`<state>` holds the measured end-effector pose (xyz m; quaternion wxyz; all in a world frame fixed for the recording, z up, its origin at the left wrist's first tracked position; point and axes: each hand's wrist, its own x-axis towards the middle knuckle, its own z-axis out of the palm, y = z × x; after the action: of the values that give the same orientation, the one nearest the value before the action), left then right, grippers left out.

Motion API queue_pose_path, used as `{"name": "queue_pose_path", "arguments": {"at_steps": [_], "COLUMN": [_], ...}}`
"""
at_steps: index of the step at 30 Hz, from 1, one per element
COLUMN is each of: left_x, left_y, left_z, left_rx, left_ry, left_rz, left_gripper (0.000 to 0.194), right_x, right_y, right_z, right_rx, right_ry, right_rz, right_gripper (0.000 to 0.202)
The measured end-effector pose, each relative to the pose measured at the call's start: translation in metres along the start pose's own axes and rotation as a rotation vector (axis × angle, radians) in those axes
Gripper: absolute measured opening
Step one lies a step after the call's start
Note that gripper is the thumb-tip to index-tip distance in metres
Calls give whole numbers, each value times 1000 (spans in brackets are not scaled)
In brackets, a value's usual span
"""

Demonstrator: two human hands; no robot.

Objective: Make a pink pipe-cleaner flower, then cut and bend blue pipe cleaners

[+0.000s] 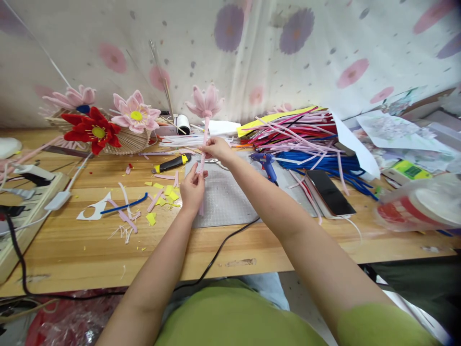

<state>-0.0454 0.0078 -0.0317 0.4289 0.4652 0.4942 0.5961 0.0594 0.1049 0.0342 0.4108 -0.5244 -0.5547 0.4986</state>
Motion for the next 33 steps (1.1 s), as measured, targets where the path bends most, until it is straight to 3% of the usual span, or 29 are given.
{"name": "queue_pose_path", "arguments": {"at_steps": [4,6,10,16,22,28,33], "left_x": [2,4,5,5,6,4,6], "left_y": [3,4,3,0,1,9,3], "left_z": [3,3,3,3,4,2,2], "left_rx": [-180,-256,-270,-141,-105,-175,-94], "left_ry": [-17,-30,-20,14,35,-49,-33], "left_rz": [-63,-111,-204,-259,-278,-340,-294], "left_gripper": [52,46,24,22,17,21,19], "right_x": [-11,-14,-14,-8,-2,3,-1], "right_y": [-9,-12,-10,-4,-1,0,-3], "right_z": [-7,-10,-6,6,7,4,4], "right_rx": [260,346,309,167,-81,-371,-499], "right_ry": [-264,-307,-159,-17,30,50,89], "right_rz": [92,109,103,76,-16,-93,-102], "right_gripper": [11,11,14,20,23,23,22]}}
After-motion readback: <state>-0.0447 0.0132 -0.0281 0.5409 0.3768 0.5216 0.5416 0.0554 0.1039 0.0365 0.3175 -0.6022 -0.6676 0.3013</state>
